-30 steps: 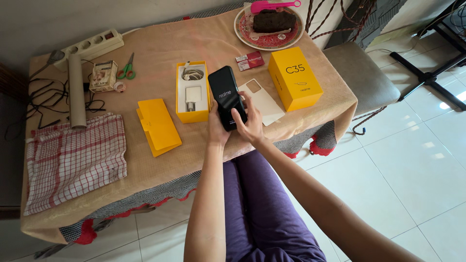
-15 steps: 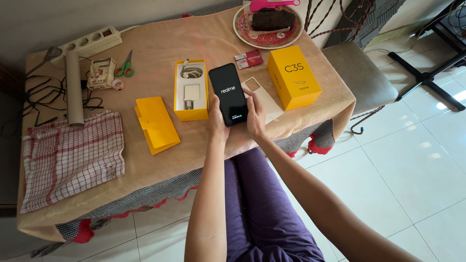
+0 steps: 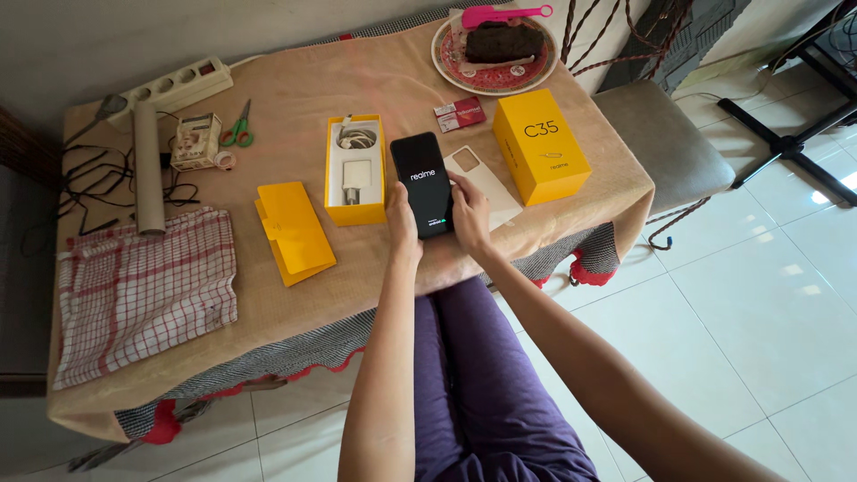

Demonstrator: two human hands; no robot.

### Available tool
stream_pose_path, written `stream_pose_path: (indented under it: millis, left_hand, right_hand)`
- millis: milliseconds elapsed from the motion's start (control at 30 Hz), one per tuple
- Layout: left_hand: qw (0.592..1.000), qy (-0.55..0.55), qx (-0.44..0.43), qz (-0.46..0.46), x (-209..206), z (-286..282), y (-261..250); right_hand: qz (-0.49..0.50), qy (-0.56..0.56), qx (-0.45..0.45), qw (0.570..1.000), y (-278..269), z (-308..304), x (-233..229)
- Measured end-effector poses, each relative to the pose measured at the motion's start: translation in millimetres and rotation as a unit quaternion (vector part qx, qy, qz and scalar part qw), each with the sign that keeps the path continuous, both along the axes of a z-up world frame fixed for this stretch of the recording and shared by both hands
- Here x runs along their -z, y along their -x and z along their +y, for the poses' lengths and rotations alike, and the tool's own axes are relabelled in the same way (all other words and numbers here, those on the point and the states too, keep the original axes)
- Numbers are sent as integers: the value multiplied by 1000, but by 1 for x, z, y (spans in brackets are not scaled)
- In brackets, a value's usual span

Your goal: The person unboxes a new Realme C35 smartphone at a table, removing the phone, charging adapter, and cable from the yellow retail box. They plug the charging cable into a power strip, connect it to the phone, power the phone on, then fold the box flaps closed and set the box aside.

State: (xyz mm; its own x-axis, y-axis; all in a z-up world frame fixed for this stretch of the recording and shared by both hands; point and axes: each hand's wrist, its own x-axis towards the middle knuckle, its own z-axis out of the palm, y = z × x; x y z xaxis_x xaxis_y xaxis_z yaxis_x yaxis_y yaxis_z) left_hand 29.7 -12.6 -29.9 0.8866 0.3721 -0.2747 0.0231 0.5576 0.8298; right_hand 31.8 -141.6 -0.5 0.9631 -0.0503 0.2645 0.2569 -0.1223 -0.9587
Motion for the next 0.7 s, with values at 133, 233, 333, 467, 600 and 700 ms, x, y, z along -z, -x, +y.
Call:
stream_pose_path:
  millis: [133,233,333,467,600,700]
  left_hand:
    - [996,-91,-12,-1,14,3,-5]
    - [988,-152,-8,34,17,6,-8]
    - [975,-207,1,75,12,5,-10]
    - [933,-345,-6,103,-1,1,-16]
    - [885,-453,-35,103,-3,-5,-19]
    - [898,-425,-7,112,1,-6,-17]
  right_hand:
    - [36,79,-15,996,-22,-8,3]
    - [85,98,-60,990,-34,-17,6]
    - [114,130,-73,982,-38,-23,10]
    - [142,144,-66,977,-43,-21,12]
    - [147,133,-84,977,-50,-20,17]
    - [161,175,-65,969,-52,-20,19]
